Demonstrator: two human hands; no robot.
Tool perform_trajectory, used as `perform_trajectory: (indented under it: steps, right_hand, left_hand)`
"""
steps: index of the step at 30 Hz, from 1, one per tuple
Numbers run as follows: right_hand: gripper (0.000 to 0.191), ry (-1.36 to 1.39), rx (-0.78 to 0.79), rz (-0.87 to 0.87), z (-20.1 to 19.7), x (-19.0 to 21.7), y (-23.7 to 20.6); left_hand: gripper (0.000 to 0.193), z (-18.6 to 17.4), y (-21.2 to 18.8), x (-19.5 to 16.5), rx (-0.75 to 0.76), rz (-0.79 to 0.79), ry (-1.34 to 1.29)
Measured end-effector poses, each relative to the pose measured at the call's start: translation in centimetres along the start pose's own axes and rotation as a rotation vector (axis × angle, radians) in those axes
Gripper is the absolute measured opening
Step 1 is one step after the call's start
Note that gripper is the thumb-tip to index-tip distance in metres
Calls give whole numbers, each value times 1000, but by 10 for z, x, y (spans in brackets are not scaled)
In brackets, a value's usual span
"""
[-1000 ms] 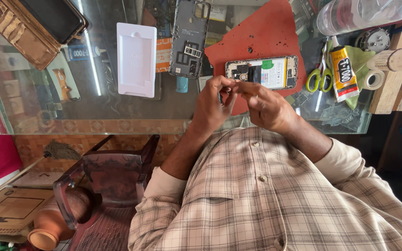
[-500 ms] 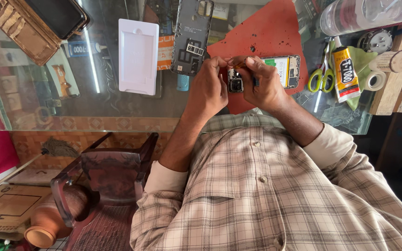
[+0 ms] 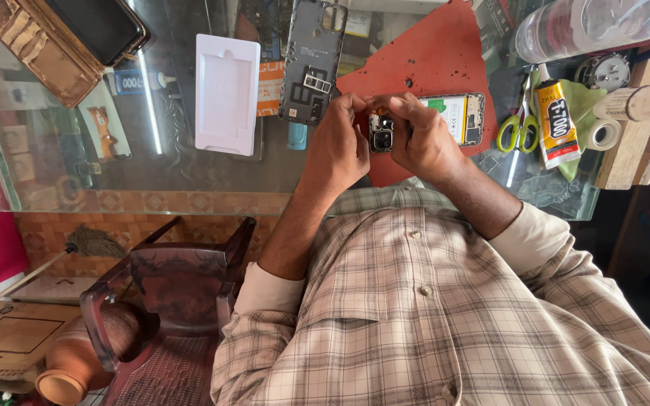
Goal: The person works on a disassembled smartphone, using a green plastic tool to pry and adjust internal components. They place a battery into the chassis, write on the battery label with a pen, and use a metal spudger to manipulate connectors and parts. The person also retrieves a small white item from a drawer and handles a phone case.
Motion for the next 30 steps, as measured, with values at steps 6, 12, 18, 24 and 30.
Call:
perform_trajectory:
  steps: [6,12,18,24,30]
  right_hand:
    - [68,59,52,-36,3,3,2]
    - [84,-199,-44,-23,-10,-3,2]
    - [72,-91,-1,37,-1,-5,7]
    - [67,0,29,-32,1,2,13]
    - [80,-240,10,-48,-4,3,13]
  left_hand:
    - [42,-10,-3,-8,-34,60,-148]
    - [29,-57,2,-7,-285,67,27]
    - [20,-92,32,5,-364,81,282]
    - [9,-80,60,19,-248,73,399]
    - [6,-63,69,30,-191,48,524]
Point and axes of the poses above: each hand's wrist, its own y-axis towards the middle knuckle, its own z-axis out of the palm, x = y × z, the point moved 10 cm from there along y, towards the middle knuckle, and after that the axes turned 11 degrees about -z, right-handed, at the moved point
